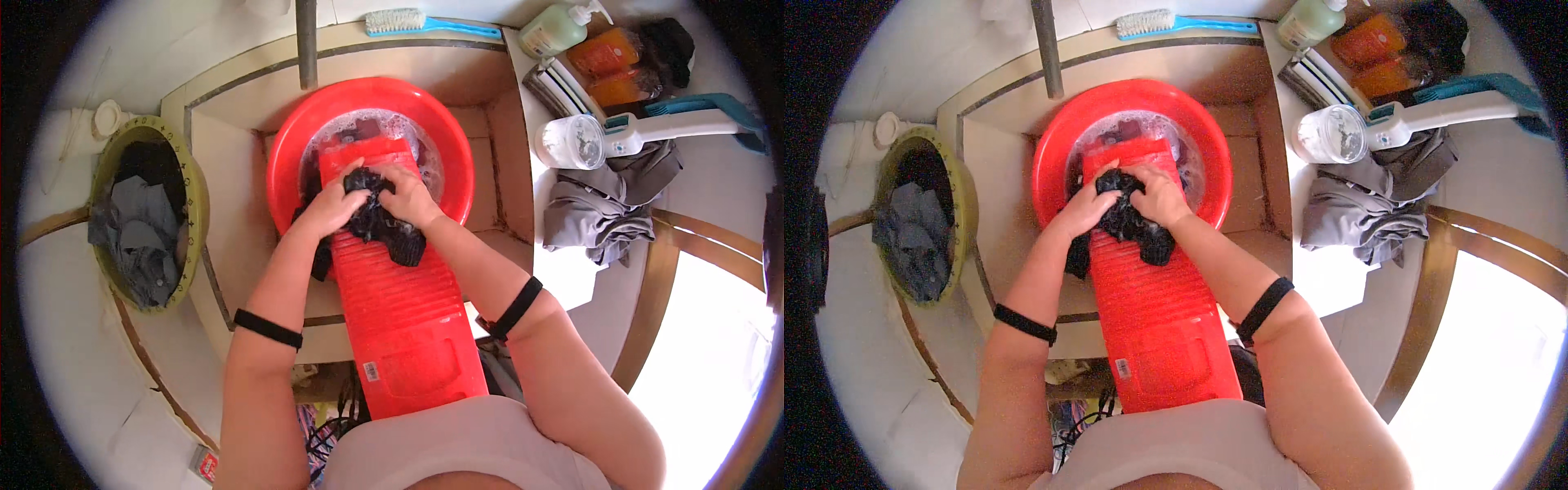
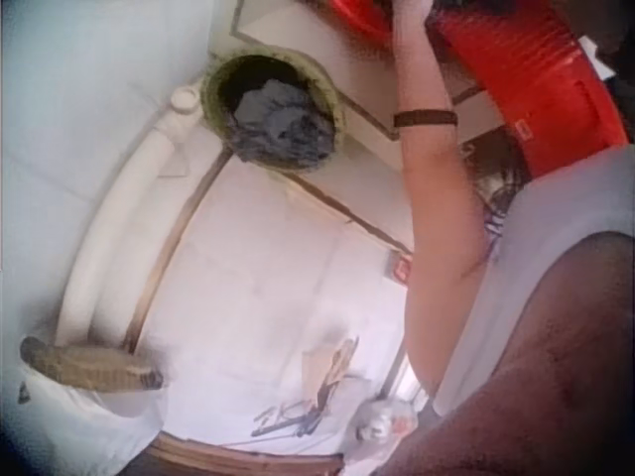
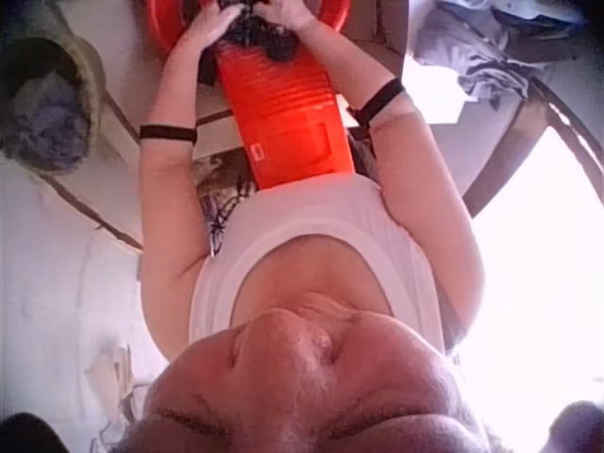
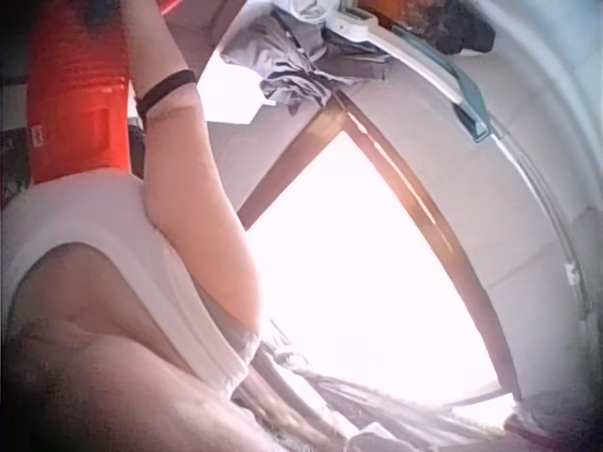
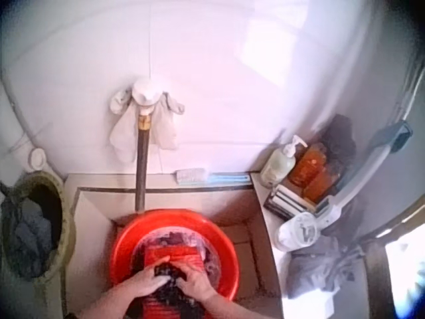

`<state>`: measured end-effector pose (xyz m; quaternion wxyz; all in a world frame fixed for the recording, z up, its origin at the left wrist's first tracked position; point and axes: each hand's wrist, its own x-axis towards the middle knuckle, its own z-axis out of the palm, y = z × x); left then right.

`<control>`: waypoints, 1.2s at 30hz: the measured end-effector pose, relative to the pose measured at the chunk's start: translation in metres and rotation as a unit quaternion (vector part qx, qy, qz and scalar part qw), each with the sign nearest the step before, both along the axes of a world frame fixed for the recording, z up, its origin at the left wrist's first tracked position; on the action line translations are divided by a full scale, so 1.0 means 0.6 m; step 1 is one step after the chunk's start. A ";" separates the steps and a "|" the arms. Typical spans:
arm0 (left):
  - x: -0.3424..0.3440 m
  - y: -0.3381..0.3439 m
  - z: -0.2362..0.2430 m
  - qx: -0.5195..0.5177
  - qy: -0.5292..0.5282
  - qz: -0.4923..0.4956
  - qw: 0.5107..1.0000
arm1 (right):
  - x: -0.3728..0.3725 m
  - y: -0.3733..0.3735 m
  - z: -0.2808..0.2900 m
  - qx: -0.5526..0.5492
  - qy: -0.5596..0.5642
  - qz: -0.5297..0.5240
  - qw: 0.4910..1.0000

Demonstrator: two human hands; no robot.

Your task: Washing a piece of black clothing by hand using a red washboard and soapy water in a sink.

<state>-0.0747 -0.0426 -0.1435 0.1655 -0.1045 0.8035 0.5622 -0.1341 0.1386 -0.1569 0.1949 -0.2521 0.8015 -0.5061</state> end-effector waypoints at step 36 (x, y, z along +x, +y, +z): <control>0.007 0.026 -0.027 -0.275 -0.096 -0.101 0.951 | -0.023 -0.013 0.006 0.227 -0.014 0.141 0.963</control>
